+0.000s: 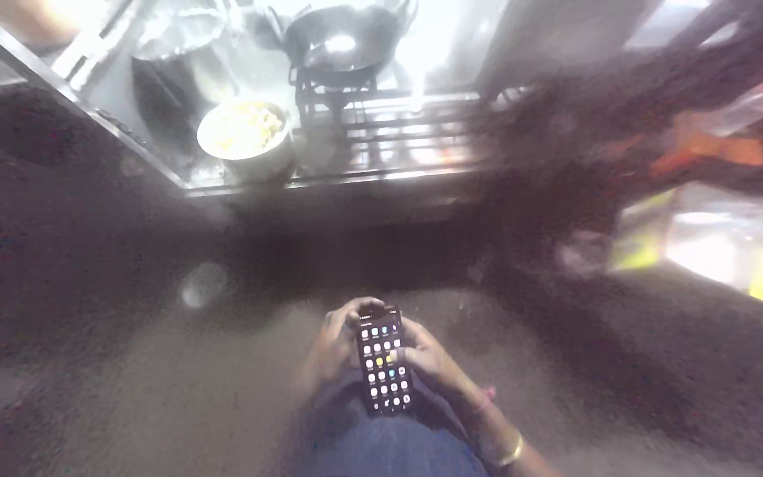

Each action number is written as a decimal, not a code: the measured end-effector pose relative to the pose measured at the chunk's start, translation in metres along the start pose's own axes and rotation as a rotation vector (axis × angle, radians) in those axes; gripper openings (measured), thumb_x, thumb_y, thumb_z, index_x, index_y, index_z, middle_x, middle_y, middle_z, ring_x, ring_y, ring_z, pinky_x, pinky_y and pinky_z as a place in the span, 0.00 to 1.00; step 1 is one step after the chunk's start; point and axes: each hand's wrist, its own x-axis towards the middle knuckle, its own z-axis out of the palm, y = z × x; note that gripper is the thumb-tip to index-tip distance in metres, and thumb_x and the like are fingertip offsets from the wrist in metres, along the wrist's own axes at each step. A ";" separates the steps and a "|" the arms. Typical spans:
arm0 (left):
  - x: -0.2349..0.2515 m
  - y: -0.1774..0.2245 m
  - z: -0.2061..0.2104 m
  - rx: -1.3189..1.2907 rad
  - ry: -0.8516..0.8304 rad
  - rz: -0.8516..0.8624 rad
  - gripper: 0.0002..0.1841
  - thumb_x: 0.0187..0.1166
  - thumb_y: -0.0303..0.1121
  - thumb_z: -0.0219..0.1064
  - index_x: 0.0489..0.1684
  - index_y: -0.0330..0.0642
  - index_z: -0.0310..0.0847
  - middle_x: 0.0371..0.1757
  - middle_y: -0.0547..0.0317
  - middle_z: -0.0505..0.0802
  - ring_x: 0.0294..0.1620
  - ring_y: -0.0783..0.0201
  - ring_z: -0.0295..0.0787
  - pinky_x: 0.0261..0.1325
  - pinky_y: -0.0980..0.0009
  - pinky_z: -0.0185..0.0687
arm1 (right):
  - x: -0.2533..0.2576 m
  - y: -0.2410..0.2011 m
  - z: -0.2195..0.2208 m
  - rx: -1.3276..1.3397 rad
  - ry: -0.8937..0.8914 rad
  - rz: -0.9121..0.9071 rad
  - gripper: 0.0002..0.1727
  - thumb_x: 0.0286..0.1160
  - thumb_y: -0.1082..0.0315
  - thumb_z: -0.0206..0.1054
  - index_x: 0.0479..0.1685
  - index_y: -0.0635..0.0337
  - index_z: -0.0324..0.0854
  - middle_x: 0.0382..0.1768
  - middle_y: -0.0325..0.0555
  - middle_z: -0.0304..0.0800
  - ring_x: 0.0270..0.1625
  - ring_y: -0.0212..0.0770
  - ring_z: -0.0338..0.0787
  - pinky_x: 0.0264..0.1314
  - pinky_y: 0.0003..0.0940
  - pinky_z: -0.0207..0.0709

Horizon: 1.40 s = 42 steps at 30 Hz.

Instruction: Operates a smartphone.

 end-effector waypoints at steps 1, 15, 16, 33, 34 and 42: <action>0.000 0.002 0.001 0.013 -0.007 0.003 0.48 0.79 0.74 0.38 0.69 0.37 0.81 0.61 0.56 0.92 0.58 0.68 0.89 0.63 0.67 0.85 | 0.000 -0.002 0.001 0.012 0.011 0.010 0.20 0.73 0.72 0.63 0.65 0.64 0.78 0.48 0.44 0.94 0.48 0.35 0.94 0.54 0.34 0.89; -0.005 -0.004 -0.004 0.001 0.085 0.034 0.51 0.76 0.77 0.37 0.65 0.36 0.84 0.60 0.54 0.93 0.58 0.66 0.90 0.64 0.65 0.86 | 0.007 -0.001 0.010 -0.021 0.005 0.063 0.34 0.58 0.78 0.67 0.73 0.65 0.70 0.54 0.43 0.93 0.53 0.35 0.94 0.58 0.36 0.89; -0.008 -0.004 -0.007 0.004 0.092 0.022 0.49 0.79 0.75 0.37 0.66 0.36 0.83 0.60 0.54 0.93 0.58 0.66 0.90 0.64 0.65 0.87 | 0.009 -0.001 0.013 -0.046 -0.001 0.077 0.35 0.57 0.78 0.67 0.74 0.65 0.69 0.55 0.41 0.93 0.53 0.34 0.94 0.59 0.35 0.89; -0.061 -0.028 -0.080 -0.221 0.272 0.119 0.32 0.92 0.51 0.42 0.69 0.29 0.78 0.62 0.50 0.90 0.59 0.67 0.88 0.65 0.67 0.85 | 0.062 0.021 0.070 -0.093 -0.144 0.189 0.30 0.76 0.71 0.60 0.80 0.66 0.64 0.59 0.43 0.91 0.57 0.34 0.92 0.63 0.33 0.87; -0.063 -0.028 -0.085 -0.224 0.276 0.109 0.33 0.92 0.53 0.41 0.70 0.30 0.78 0.62 0.51 0.90 0.59 0.67 0.88 0.65 0.68 0.84 | 0.065 0.020 0.077 -0.112 -0.104 0.214 0.28 0.81 0.64 0.57 0.80 0.65 0.65 0.58 0.42 0.91 0.56 0.33 0.91 0.63 0.32 0.86; -0.077 -0.030 -0.130 -0.181 0.313 0.071 0.42 0.86 0.66 0.40 0.68 0.34 0.80 0.61 0.53 0.91 0.58 0.66 0.89 0.62 0.66 0.87 | 0.095 0.035 0.111 -0.011 -0.172 0.197 0.32 0.71 0.79 0.57 0.81 0.63 0.62 0.60 0.45 0.91 0.57 0.37 0.93 0.62 0.35 0.88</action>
